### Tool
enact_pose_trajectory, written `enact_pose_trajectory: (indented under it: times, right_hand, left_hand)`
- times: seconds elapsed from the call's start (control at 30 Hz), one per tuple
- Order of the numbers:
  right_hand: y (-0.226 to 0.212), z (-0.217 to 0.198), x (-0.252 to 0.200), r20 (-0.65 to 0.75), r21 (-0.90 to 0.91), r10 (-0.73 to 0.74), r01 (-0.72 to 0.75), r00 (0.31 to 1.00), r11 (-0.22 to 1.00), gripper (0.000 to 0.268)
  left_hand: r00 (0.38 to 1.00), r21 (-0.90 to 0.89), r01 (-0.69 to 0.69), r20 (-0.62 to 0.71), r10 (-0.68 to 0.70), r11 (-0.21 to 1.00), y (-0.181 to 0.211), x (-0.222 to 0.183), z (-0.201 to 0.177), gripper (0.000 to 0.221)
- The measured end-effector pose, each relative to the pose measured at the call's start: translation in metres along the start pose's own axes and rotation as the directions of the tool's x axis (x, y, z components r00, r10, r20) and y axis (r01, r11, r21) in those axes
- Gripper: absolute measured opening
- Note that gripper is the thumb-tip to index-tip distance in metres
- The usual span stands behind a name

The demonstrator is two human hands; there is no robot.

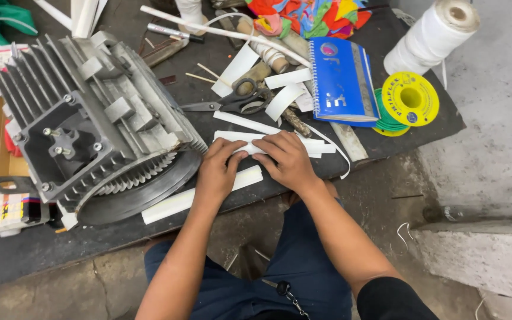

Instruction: Manually inserting white insulating strips into the slots of a motor stator housing on a workbench.

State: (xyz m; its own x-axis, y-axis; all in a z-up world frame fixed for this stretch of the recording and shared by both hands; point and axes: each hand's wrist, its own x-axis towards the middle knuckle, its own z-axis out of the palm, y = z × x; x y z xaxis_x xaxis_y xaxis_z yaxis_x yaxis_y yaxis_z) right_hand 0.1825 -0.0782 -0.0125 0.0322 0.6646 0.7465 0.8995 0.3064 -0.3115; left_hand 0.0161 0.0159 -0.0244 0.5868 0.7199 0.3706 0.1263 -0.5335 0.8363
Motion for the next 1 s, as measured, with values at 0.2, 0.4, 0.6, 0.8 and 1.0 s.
enact_pose_trajectory:
  times: [0.2, 0.4, 0.6, 0.8, 1.0]
  right_hand:
    - [-0.002, -0.004, 0.001, 0.003, 0.018, -0.005, 0.005, 1.000, 1.000, 0.008]
    - [-0.001, 0.000, -0.008, 0.059, 0.024, 0.046, -0.047, 0.997, 0.999, 0.008]
    - [-0.001, -0.002, -0.006, 0.121, 0.003, 0.042, -0.043, 0.992, 0.999, 0.007]
    - [-0.007, -0.004, 0.001, 0.093, -0.029, 0.007, -0.004, 0.996, 1.000, 0.008]
    - [-0.005, -0.002, -0.001, 0.096, -0.042, 0.004, 0.000, 0.995, 0.999, 0.005]
  left_hand:
    - [0.991, 0.116, -0.131, 0.004, 0.132, 0.984, -0.004, 0.002, 0.004, 0.014]
    - [0.969, 0.150, -0.247, 0.008, 0.249, 0.957, -0.004, -0.003, 0.005, 0.007]
    - [0.967, 0.104, -0.253, 0.012, 0.253, 0.962, 0.006, 0.002, -0.003, 0.015]
    - [0.974, 0.150, -0.228, 0.027, 0.226, 0.962, 0.002, -0.001, 0.000, 0.019]
    - [0.968, 0.212, -0.251, 0.070, 0.242, 0.944, 0.004, -0.004, 0.001, 0.010]
